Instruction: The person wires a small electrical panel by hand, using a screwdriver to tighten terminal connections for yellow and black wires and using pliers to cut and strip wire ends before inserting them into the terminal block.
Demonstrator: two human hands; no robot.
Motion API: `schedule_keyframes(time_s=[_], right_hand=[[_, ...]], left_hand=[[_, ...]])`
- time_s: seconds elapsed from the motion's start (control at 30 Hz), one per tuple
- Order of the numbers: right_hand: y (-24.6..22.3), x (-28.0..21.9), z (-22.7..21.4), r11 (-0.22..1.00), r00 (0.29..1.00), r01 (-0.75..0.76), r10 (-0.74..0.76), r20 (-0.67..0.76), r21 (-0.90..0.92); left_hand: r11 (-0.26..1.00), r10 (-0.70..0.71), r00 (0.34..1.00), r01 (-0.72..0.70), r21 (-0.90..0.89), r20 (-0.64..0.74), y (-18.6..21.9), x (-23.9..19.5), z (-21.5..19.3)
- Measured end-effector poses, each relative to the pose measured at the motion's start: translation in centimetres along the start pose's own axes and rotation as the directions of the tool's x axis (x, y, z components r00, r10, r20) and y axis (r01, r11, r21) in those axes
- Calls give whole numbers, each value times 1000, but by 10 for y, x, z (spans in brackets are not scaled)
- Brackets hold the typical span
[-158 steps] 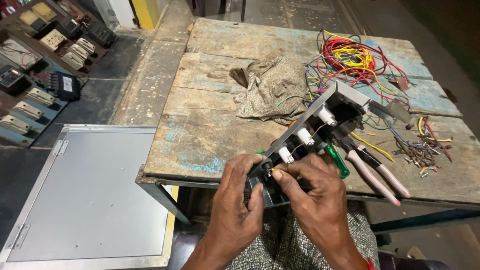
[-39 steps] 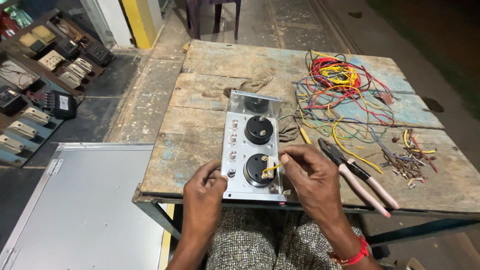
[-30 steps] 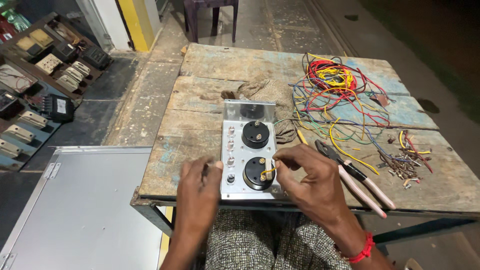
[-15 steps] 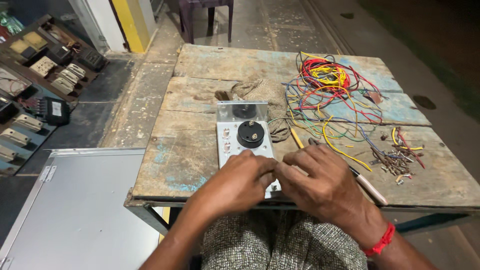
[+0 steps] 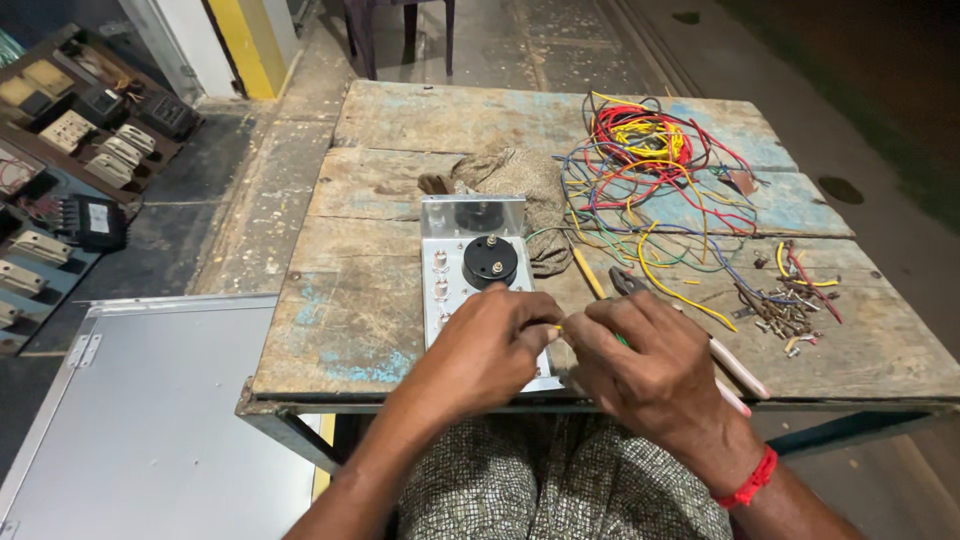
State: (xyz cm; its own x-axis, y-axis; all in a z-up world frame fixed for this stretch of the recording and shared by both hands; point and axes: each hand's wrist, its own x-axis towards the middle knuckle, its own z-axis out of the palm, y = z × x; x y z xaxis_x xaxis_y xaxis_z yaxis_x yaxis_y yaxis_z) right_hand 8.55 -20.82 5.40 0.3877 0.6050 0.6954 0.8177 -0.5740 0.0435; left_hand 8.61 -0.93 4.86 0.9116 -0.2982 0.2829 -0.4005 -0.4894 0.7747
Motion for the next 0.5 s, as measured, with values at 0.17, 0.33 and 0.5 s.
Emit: schedule_keyframes(time_s=[0.17,0.33,0.5], right_hand=[[7,-27,19,893,916,-399,382,119,207],[36,-48,44,-254,412,-759,525,745,599],[32,-37,26,238,588,-773,618,522,588]], left_hand=[[999,-50,992,50,-1,-116,0,1,17],[998,46,981,-37,52,-186,0,-4,25],[997,67,983,-60,43,-173,1,-5,24]])
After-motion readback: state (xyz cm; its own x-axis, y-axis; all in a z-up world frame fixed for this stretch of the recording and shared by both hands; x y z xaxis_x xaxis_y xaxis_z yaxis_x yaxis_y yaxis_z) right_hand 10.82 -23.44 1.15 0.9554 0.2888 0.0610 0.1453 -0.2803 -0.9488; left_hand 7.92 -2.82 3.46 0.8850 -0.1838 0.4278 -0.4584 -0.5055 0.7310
